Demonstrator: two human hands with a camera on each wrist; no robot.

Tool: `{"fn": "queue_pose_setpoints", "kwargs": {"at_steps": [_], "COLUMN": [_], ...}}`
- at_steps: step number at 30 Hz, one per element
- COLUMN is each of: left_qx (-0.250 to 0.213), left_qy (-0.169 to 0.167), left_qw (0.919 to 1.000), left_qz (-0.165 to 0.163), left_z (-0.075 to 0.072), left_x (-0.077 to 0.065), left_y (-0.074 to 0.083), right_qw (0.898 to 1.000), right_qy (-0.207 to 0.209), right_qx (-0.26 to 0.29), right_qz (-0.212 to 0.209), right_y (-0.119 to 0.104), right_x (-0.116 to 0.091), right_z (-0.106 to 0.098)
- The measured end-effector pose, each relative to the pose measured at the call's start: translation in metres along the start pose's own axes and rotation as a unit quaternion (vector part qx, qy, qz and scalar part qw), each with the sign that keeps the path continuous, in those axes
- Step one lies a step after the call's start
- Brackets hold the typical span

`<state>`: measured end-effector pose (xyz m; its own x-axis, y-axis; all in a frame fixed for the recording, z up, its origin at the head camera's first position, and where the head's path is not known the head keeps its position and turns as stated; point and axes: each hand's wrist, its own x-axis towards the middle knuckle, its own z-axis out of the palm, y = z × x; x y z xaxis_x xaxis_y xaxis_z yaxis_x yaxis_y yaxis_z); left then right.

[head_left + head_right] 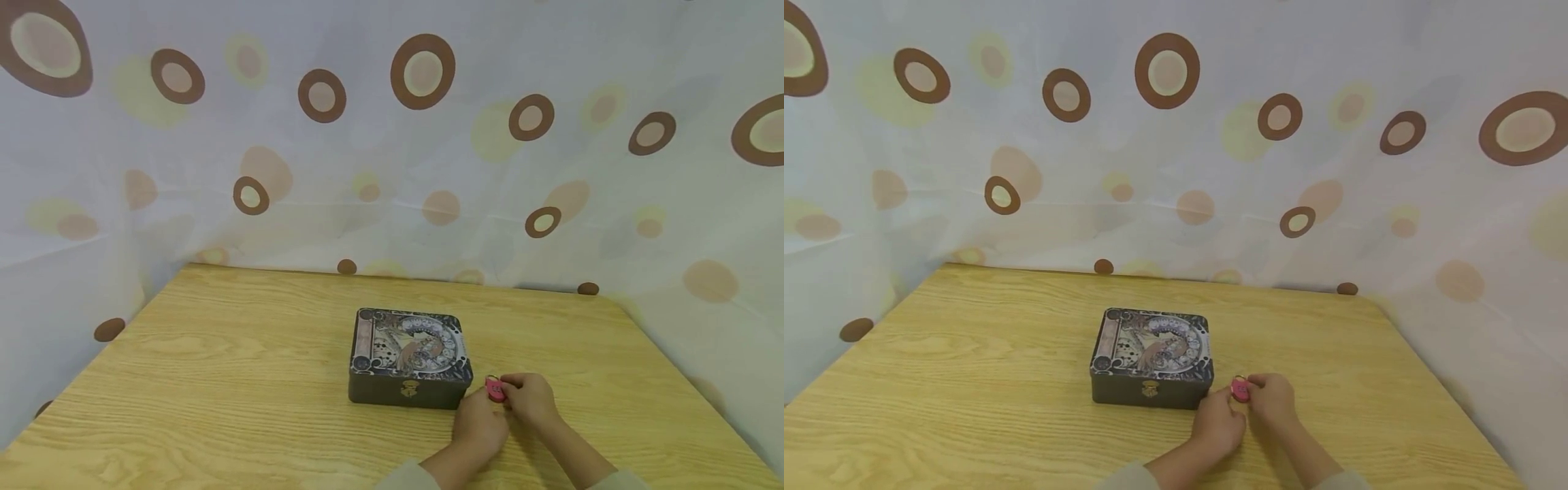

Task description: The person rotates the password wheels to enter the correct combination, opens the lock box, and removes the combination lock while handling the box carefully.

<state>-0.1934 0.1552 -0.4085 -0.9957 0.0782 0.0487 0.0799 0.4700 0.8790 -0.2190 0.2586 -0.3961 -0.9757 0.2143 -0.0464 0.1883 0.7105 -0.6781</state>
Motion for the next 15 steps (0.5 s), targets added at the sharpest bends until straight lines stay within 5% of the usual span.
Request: {"fn": "queue_pose_setpoints", "kwargs": {"at_steps": [9, 12, 15], "left_qx": [-0.022, -0.004, 0.057], "left_qy": [-0.055, -0.076, -0.101], "left_qw": [0.9973, 0.9908, 0.9714], "left_qz": [0.043, 0.112, 0.207], "left_z": [-0.009, -0.024, -0.046], "left_x": [-0.007, -0.013, -0.018], "left_y": [0.0, 0.0, -0.003], "right_qw": [0.998, 0.994, 0.987], "right_qy": [0.001, 0.02, 0.05], "right_qx": [-0.053, -0.07, -0.084], "right_qz": [-0.041, -0.075, -0.125], "right_y": [0.011, 0.011, 0.009], "right_x": [0.001, -0.004, -0.011], "right_z": [-0.003, -0.008, -0.013]}}
